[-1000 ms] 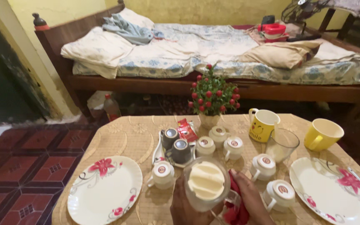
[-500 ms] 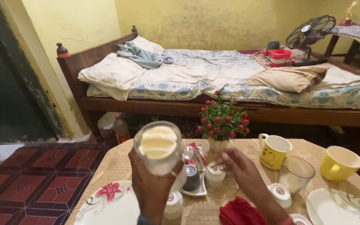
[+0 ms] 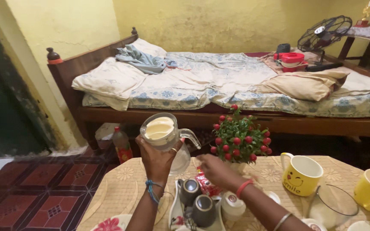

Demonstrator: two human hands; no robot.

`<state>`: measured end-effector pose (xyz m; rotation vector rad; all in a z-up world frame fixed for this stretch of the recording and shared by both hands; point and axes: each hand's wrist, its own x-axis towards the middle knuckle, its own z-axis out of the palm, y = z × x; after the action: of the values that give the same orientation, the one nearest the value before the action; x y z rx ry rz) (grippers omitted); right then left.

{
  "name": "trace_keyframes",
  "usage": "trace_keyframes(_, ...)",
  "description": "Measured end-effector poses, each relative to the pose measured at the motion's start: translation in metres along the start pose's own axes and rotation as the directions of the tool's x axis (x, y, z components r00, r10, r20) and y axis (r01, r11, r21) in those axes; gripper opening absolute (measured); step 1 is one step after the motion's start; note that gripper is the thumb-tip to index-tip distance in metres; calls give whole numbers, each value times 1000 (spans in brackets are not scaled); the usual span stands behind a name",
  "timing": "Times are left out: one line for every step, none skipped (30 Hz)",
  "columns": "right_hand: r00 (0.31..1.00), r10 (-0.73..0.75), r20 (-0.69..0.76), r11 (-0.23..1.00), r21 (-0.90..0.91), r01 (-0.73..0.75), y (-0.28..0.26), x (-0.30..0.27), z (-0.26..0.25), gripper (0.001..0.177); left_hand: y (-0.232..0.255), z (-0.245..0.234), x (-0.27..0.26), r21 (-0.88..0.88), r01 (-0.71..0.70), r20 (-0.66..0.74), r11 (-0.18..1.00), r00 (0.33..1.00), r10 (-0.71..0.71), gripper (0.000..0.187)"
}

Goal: The person wipes a large clear glass pitcher and a yellow mug with a red cloth and handles several small white cups on a table.

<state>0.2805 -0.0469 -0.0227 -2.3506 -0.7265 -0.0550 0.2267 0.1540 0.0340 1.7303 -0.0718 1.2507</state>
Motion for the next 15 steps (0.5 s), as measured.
trace_keyframes(999,-34,33,997,-69,36,9,6,11,47,-16,11,1,17,16,2,1000,1000,-16,97)
trace_keyframes(995,-65,70,988,-137,74,16,12,21,53,-31,22,2,34,31,4,999,1000,-31,98)
trace_keyframes(992,-60,111,982,-173,79,22,18,29,47,-44,30,1,51,47,7,998,999,-47,100)
trace_keyframes(987,-54,152,974,-209,86,27,25,36,42,-57,35,-2,49,74,45,996,996,-76,100)
trace_keyframes(980,-48,194,965,-245,96,30,32,38,37,-67,40,-5,47,101,81,994,991,-105,100)
trace_keyframes(971,-21,239,961,-262,85,32,36,38,32,-76,44,-7,47,128,117,991,984,-133,100)
trace_keyframes(959,4,284,957,-280,79,33,38,36,28,-83,49,-10,51,126,113,991,985,-131,101)
trace_keyframes(944,29,328,952,-297,74,31,38,35,25,-89,55,-13,55,123,108,991,986,-128,101)
trace_keyframes(940,51,337,963,-267,44,28,36,34,24,-94,59,-15,61,118,104,991,987,-124,102)
trace_keyframes(935,71,347,971,-237,14,23,33,32,24,-98,63,-17,73,161,106,984,980,-168,102)
trace_keyframes(929,92,357,978,-207,-17,18,29,30,25,-101,66,-19,85,203,108,975,971,-212,103)
trace_keyframes(939,74,337,979,-206,-3,13,26,27,23,-104,69,-21,97,245,110,965,961,-255,103)
trace_keyframes(946,56,319,979,-205,11,10,20,24,21,-106,72,-25,85,233,111,969,964,-241,104)
trace_keyframes(953,39,302,978,-206,25,7,17,22,19,-108,74,-28,72,220,112,973,967,-227,105)
trace_keyframes(956,38,292,980,-199,22,5,16,19,19,-110,75,-31,61,207,112,977,971,-212,106)
